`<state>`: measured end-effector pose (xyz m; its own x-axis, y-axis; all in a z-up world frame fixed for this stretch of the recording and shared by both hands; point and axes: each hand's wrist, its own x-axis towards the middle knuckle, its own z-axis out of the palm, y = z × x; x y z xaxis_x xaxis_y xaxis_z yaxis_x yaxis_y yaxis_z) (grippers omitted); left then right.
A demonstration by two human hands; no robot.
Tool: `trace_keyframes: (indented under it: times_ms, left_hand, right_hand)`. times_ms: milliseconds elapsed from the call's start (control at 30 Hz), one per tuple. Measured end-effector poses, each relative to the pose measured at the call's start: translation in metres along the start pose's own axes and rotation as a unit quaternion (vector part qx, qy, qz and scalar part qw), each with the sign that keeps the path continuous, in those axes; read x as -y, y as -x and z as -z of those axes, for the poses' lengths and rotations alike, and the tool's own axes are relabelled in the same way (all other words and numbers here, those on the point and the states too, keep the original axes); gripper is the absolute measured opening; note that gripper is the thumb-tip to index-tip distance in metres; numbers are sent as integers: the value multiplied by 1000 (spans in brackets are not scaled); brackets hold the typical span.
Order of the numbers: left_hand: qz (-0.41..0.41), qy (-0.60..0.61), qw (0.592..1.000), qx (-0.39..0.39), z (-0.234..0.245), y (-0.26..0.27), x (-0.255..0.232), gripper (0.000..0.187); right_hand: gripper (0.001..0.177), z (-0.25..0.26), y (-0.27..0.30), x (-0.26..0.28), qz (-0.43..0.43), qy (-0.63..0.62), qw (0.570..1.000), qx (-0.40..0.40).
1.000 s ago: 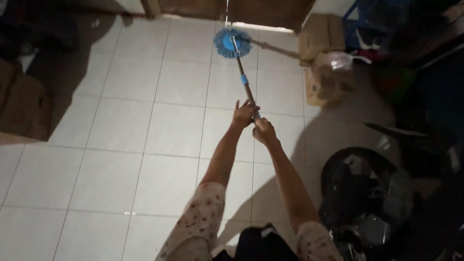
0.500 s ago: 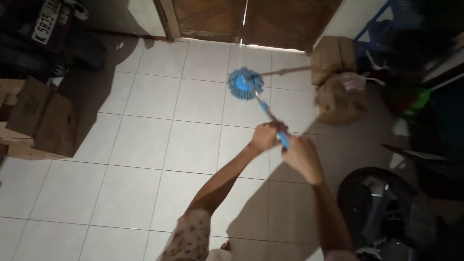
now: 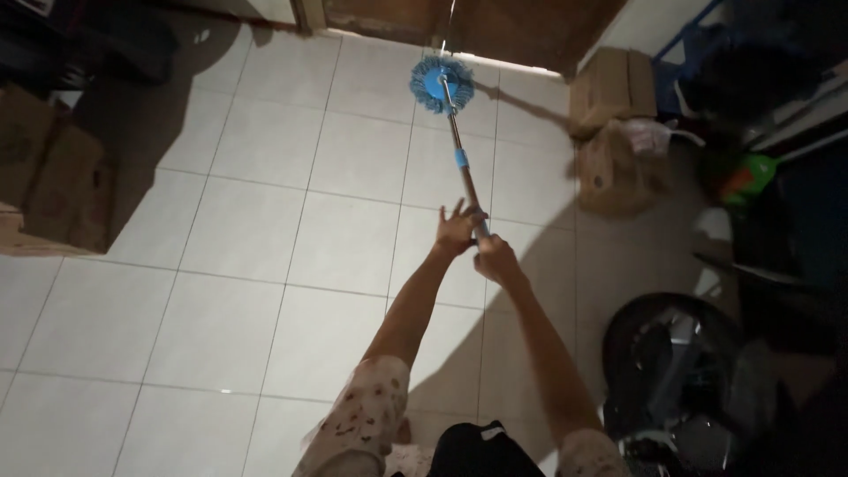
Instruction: Mopping a tiled floor using a spin mop, moving from a bedroom area into a garage space with a motorcycle.
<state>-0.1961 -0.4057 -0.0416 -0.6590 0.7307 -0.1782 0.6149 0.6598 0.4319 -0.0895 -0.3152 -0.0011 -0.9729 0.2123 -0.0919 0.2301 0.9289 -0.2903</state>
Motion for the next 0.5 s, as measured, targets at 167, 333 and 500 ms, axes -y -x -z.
trace_keyframes:
  times_ms: [167,333,500]
  left_hand:
    - [-186,88,972,-111,2,57,-41,54]
    - [-312,140,914,-219,56,154,-110,32]
    - [-343,191,884,-254,66,244,-137,26]
  right_hand:
    - [59,99,107,33,2,28,990,137]
    - [43,200,200,68,81,64,980,168]
    - [70,295,275,186,17,34,969,245]
